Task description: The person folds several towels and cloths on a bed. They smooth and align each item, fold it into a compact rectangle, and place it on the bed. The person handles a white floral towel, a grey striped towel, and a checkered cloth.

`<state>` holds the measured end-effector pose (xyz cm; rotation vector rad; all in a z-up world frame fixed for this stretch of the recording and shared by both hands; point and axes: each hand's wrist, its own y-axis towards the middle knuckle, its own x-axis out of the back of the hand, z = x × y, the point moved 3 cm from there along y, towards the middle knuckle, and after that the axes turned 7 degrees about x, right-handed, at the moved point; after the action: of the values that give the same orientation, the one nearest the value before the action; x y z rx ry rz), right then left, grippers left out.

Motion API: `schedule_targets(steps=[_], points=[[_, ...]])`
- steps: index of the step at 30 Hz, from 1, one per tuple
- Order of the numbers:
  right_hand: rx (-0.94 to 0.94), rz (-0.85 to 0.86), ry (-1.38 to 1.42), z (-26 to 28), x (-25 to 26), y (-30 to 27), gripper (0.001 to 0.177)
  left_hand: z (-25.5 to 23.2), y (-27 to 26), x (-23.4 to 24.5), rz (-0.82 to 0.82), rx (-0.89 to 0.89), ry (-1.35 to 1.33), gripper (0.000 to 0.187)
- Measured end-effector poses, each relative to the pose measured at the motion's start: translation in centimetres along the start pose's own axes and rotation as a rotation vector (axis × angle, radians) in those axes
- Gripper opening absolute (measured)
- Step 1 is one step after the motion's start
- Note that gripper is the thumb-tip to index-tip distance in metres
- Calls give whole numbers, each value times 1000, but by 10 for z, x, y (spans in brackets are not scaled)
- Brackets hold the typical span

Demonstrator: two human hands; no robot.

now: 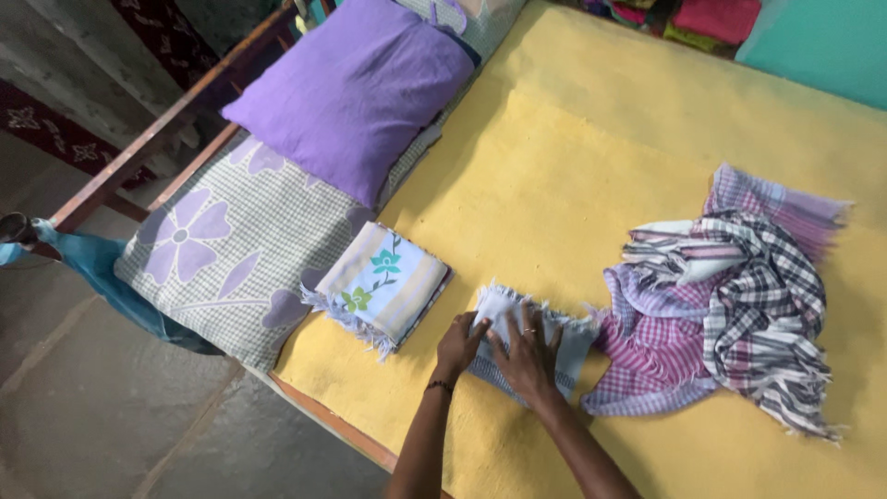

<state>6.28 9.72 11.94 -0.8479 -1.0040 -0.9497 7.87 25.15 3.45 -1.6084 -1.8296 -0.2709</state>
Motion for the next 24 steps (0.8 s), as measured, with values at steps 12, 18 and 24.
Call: schedule_targets(steps=[12,18,24], points=[[109,-122,-144,-19,-43,22,86,31,3,-10,87,-20,-398,41],[75,-164,-90,-13,-52,21,88,39,8,-14,78,-98,-362,40],[126,-247,-168,-11,-59,25,81,50,19,-33,47,-115,-269,34]])
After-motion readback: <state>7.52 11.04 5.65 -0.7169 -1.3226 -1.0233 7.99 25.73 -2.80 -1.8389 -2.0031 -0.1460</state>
